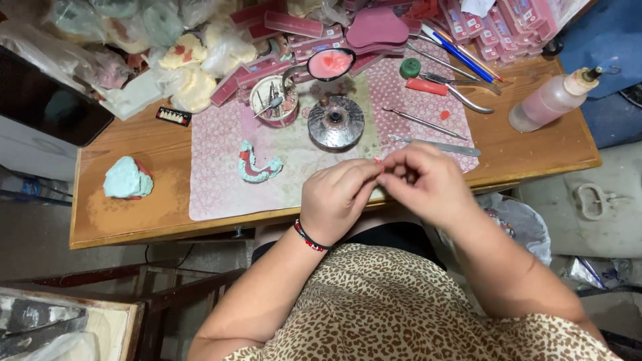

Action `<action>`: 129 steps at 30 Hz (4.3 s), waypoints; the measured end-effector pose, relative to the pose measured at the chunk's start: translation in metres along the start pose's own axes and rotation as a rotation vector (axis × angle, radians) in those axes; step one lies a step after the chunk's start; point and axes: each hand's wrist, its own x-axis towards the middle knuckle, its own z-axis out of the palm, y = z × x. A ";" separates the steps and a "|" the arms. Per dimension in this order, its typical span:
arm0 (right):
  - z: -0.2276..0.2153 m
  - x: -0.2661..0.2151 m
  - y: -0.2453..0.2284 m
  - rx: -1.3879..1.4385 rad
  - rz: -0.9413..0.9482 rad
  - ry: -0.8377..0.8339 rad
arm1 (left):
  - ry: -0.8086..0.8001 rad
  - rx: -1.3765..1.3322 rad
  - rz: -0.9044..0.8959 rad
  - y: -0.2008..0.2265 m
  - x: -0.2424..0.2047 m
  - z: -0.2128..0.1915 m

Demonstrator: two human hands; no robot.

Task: Shaping and carving wax on a dental model to prepare it for casting into a final prosthesis.

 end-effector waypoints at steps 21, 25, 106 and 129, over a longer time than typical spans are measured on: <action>-0.044 0.097 0.024 -0.500 -0.144 0.000 | -0.081 0.064 0.162 -0.001 -0.006 -0.014; -0.008 0.150 -0.001 -0.359 -0.348 0.011 | -0.090 0.075 0.165 -0.002 -0.005 -0.016; 0.061 -0.002 -0.054 0.778 0.384 -0.152 | -0.011 -0.084 0.117 -0.025 -0.018 -0.079; 0.054 0.001 -0.069 0.597 0.341 -0.213 | 0.133 0.193 0.328 -0.015 -0.015 -0.079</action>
